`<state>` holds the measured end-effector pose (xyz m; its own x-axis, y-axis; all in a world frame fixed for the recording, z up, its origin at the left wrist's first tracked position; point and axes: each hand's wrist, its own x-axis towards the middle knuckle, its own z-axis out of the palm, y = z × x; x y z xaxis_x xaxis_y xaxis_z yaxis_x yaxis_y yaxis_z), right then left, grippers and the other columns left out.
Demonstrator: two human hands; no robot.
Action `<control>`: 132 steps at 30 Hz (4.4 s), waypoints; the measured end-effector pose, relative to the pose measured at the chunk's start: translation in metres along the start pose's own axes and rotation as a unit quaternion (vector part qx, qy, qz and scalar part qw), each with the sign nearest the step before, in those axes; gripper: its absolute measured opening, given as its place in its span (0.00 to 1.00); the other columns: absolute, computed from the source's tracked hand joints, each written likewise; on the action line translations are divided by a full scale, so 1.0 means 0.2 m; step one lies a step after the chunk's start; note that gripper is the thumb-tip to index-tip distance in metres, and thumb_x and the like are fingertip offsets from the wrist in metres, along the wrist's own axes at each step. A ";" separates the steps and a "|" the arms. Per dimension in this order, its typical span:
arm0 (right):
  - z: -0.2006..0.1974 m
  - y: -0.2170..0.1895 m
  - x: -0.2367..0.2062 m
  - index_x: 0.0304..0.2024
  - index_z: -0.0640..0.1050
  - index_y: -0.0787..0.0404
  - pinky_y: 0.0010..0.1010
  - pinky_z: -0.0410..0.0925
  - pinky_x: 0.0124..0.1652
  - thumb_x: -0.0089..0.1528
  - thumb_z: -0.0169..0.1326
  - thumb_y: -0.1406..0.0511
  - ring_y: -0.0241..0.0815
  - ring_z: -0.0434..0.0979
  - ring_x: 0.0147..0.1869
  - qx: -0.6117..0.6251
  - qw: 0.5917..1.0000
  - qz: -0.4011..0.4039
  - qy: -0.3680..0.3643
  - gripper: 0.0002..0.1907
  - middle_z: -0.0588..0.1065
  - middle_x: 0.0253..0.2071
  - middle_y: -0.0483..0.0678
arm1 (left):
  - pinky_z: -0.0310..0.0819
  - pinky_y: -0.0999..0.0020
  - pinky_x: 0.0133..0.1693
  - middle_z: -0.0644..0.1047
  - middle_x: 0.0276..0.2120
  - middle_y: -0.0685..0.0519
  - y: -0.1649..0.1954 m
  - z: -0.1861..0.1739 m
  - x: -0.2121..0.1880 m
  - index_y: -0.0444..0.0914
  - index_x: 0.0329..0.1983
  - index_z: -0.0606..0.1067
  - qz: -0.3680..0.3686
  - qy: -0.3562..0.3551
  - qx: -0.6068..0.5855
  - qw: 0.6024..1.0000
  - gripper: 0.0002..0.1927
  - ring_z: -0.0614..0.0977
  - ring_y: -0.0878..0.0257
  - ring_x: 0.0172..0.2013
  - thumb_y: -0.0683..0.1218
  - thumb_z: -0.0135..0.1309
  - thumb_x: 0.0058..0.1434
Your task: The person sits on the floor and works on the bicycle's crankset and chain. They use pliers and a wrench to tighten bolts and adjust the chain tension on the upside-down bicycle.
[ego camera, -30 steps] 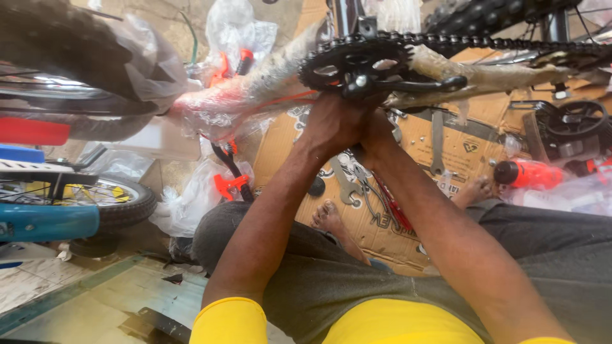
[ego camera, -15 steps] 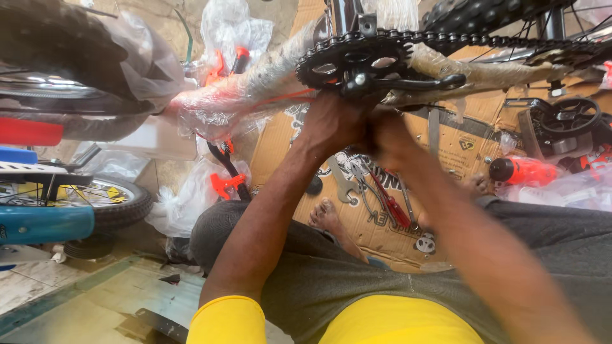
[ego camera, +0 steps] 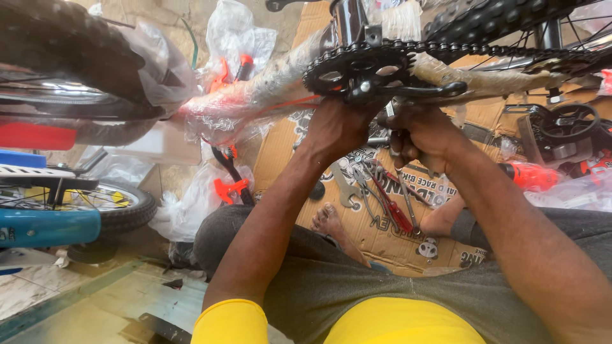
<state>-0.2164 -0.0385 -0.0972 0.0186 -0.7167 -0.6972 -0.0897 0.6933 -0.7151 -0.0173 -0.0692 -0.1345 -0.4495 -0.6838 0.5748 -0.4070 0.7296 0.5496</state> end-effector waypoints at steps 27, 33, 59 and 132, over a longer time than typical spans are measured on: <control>0.43 0.22 0.26 0.39 0.74 0.61 0.31 0.71 0.27 0.69 0.46 0.64 0.36 0.77 0.27 0.321 0.946 -0.032 0.040 0.08 0.75 0.31 0.46 | 0.79 0.52 0.46 0.80 0.53 0.46 -0.03 0.02 -0.03 0.50 0.67 0.73 -0.038 -0.062 0.030 0.997 0.33 0.83 0.46 0.47 0.37 0.57 0.56; 0.13 0.25 0.09 0.32 0.76 0.66 0.31 0.58 0.17 0.66 0.52 0.68 0.37 0.64 0.17 0.071 0.987 -0.107 0.092 0.08 0.67 0.20 0.49 | 0.75 0.50 0.56 0.75 0.63 0.46 -0.01 -0.01 0.00 0.47 0.66 0.72 -0.003 -0.020 0.008 1.000 0.34 0.78 0.45 0.59 0.34 0.53 0.54; 0.30 0.19 0.22 0.38 0.74 0.62 0.33 0.68 0.22 0.65 0.47 0.69 0.37 0.71 0.24 0.260 0.963 -0.072 0.010 0.04 0.71 0.28 0.45 | 0.77 0.49 0.44 0.79 0.48 0.43 0.00 -0.03 -0.01 0.41 0.60 0.74 -0.060 -0.120 -0.009 0.991 0.37 0.82 0.42 0.44 0.44 0.65 0.41; 0.08 0.04 0.08 0.41 0.73 0.62 0.38 0.69 0.21 0.68 0.49 0.66 0.35 0.65 0.17 0.102 0.994 -0.004 -0.026 0.05 0.68 0.22 0.45 | 0.78 0.55 0.38 0.82 0.47 0.48 -0.06 0.05 -0.03 0.47 0.65 0.74 -0.041 -0.070 0.005 0.997 0.35 0.84 0.49 0.38 0.39 0.60 0.51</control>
<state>-0.2007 -0.0434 -0.1147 0.0710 -0.7209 -0.6894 0.1142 0.6924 -0.7124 -0.0180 -0.0731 -0.1502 -0.5205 -0.7335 0.4371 -0.4553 0.6714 0.5847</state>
